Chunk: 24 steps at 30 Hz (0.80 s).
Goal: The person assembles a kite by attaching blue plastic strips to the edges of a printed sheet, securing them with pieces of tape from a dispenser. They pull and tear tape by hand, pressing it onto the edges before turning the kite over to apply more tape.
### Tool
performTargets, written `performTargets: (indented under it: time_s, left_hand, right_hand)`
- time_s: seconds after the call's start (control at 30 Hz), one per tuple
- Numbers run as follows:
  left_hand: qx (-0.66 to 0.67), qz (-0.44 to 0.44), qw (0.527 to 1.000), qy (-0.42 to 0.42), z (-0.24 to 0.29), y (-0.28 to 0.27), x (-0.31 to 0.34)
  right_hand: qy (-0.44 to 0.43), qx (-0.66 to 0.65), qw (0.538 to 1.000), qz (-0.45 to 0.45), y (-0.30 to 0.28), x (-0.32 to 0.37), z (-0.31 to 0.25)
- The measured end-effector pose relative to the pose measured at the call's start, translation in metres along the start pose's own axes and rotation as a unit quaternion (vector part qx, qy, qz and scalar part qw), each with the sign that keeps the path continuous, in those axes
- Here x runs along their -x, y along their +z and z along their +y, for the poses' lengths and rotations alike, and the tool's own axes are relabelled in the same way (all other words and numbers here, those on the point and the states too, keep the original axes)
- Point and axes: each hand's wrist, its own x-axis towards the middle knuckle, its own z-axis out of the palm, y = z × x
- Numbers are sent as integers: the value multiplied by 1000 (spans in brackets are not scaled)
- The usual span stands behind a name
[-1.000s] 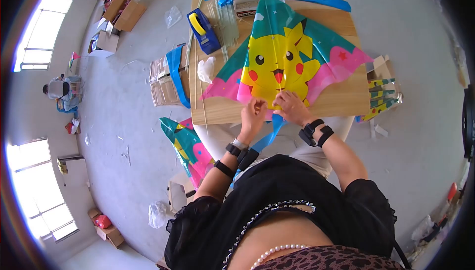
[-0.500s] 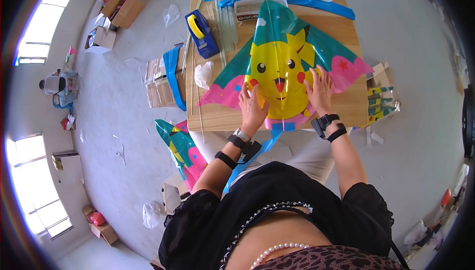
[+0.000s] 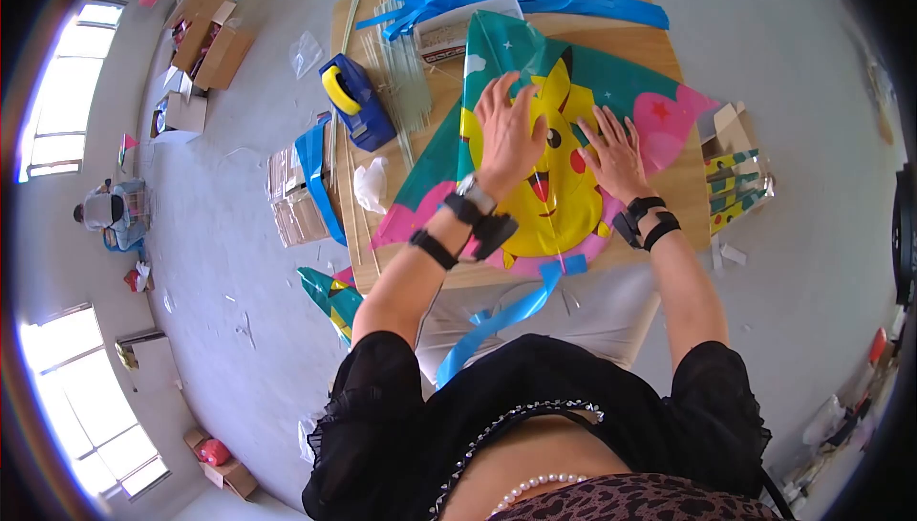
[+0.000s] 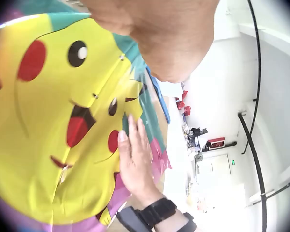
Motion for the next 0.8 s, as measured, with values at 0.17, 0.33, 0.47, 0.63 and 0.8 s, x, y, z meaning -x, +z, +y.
performTargets:
  time_s: [0.17,0.33,0.47,0.63,0.8]
  left_hand:
    - [-14,7,997,77,-24,85,-93]
    - [-74,-70,995,-2,-45,162,-167]
    - [-127,-121,984,-24,-52,188,-202]
    - [-75,-173,981,-39,-73,193,-221]
    - [316,-95,944,-21,-68,74,-257]
  right_hand:
    - [-34,10,999,-18,0,-6,14]
    - [-28,5,999,-29,-8,-11,12]
    - [-28,0,999,-35,-14,-13,9]
    - [-25,-5,999,-32,-12,-13,11]
    - [-23,-19,999,-17,-10,-9,12]
